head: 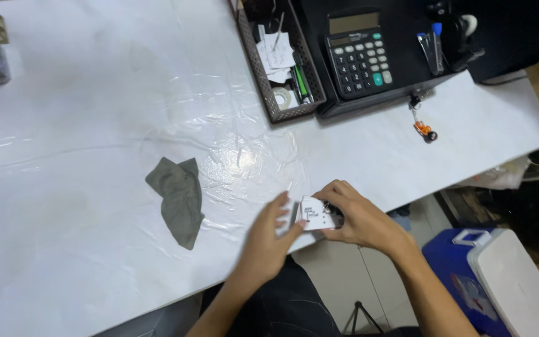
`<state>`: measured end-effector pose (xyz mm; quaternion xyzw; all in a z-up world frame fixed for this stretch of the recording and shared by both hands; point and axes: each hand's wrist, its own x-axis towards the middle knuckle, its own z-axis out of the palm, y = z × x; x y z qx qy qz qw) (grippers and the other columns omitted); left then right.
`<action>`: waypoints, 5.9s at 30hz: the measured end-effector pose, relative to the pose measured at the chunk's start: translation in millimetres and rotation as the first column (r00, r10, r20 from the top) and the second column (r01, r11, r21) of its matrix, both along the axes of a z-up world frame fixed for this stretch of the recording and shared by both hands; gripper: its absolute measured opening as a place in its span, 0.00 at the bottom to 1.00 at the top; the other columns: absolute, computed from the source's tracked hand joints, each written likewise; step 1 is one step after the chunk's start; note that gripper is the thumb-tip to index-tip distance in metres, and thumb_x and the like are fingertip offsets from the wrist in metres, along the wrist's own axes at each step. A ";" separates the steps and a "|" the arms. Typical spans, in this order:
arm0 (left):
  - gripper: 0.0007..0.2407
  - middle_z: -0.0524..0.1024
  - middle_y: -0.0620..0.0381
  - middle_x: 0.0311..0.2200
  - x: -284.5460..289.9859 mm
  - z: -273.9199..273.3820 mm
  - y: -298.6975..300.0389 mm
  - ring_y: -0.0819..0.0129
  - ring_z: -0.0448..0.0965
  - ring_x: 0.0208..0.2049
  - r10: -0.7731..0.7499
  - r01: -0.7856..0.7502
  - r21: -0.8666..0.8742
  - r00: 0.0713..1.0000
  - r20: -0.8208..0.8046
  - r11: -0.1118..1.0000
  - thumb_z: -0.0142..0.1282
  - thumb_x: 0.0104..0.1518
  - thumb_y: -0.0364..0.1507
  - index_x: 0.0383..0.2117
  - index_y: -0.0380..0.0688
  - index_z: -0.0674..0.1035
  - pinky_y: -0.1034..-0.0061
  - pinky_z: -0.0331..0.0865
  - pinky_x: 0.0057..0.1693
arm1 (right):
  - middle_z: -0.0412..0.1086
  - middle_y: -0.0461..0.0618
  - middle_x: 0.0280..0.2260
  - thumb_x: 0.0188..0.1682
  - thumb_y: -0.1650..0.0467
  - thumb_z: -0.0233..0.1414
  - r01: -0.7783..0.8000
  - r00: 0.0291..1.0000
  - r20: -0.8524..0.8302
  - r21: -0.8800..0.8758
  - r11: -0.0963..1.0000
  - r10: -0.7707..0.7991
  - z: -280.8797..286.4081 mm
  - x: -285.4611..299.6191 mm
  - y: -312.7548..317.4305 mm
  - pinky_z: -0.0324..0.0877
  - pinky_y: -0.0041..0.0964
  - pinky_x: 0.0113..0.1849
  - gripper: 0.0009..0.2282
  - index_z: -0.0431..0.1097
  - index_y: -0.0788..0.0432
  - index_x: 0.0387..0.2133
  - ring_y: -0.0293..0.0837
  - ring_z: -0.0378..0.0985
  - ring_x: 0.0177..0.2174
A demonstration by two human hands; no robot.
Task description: Cleaning a counter and organizing items at a coffee shop station.
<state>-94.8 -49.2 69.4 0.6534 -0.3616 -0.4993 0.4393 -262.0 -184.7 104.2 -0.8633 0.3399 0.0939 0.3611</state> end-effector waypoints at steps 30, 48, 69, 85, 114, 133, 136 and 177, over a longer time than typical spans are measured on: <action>0.14 0.80 0.48 0.47 -15.8 -21.4 -37.0 0.56 0.81 0.48 0.293 -0.226 -0.220 0.890 0.350 0.949 0.56 0.56 0.20 0.48 0.43 0.81 0.69 0.75 0.54 | 0.73 0.57 0.47 0.47 0.78 0.57 0.258 0.751 0.641 -0.067 0.964 -0.157 -70.7 -14.3 -3.5 0.76 0.37 0.44 0.18 0.70 0.64 0.52 0.47 0.79 0.44; 0.17 0.77 0.42 0.49 -35.0 -46.6 -29.1 0.53 0.82 0.47 0.379 -0.215 -0.391 0.828 0.413 0.895 0.49 0.62 0.17 0.58 0.34 0.74 0.68 0.75 0.52 | 0.73 0.54 0.45 0.55 0.74 0.47 0.488 0.649 0.488 0.322 0.811 -0.584 -80.8 -1.5 23.6 0.71 0.29 0.38 0.17 0.61 0.63 0.58 0.37 0.75 0.36; 0.10 0.84 0.49 0.40 -31.2 -37.8 -39.1 0.63 0.85 0.40 0.339 -0.279 -0.247 0.907 0.250 0.928 0.56 0.58 0.21 0.46 0.38 0.82 0.74 0.77 0.48 | 0.75 0.48 0.29 0.55 0.73 0.49 0.466 0.731 0.415 0.275 0.841 -0.541 -56.5 -6.1 -0.6 0.69 0.29 0.33 0.09 0.69 0.63 0.47 0.36 0.74 0.29; 0.33 0.67 0.52 0.63 2.3 35.0 -141.4 0.63 0.69 0.65 -0.281 0.015 -0.614 0.898 -0.338 0.789 0.67 0.51 0.19 0.66 0.38 0.64 0.67 0.69 0.68 | 0.74 0.49 0.37 0.49 0.72 0.58 0.227 0.488 0.450 0.762 0.606 -0.748 47.0 -14.5 -87.4 0.58 0.25 0.26 0.18 0.69 0.66 0.54 0.31 0.67 0.28; 0.27 0.70 0.47 0.57 51.6 -6.4 -208.0 0.69 0.76 0.42 0.236 -0.367 -0.407 0.912 -0.337 0.837 0.51 0.61 0.35 0.67 0.41 0.60 0.75 0.71 0.48 | 0.74 0.65 0.38 0.34 0.60 0.66 0.414 0.892 0.396 -0.529 0.741 -0.216 58.4 146.3 -284.9 0.73 0.55 0.40 0.24 0.77 0.61 0.41 0.63 0.78 0.38; 0.27 0.67 0.46 0.56 53.7 39.1 -219.6 0.66 0.74 0.48 0.270 -0.431 -0.428 0.882 -0.385 0.795 0.48 0.64 0.35 0.68 0.38 0.58 0.73 0.72 0.53 | 0.76 0.49 0.36 0.41 0.70 0.64 0.305 0.672 0.575 0.359 0.882 -0.467 52.7 88.0 -247.6 0.73 0.29 0.39 0.23 0.68 0.66 0.50 0.36 0.78 0.35; 0.32 0.63 0.46 0.61 40.8 59.2 -211.0 0.63 0.71 0.56 0.181 -0.362 -0.437 0.897 -0.402 0.823 0.53 0.61 0.33 0.70 0.40 0.52 0.68 0.72 0.58 | 0.75 0.51 0.39 0.42 0.74 0.61 0.212 0.608 0.591 0.522 0.826 -0.529 39.7 41.1 -198.6 0.74 0.31 0.42 0.23 0.67 0.68 0.53 0.37 0.77 0.37; 0.25 0.69 0.48 0.53 -45.3 32.7 -12.7 0.64 0.74 0.58 -0.016 -0.060 -0.359 0.979 -0.205 0.931 0.57 0.59 0.25 0.63 0.28 0.66 0.69 0.77 0.60 | 0.77 0.56 0.43 0.44 0.77 0.59 0.230 0.646 0.372 0.738 0.635 -0.666 0.1 -50.5 26.0 0.73 0.35 0.46 0.22 0.68 0.73 0.54 0.42 0.79 0.42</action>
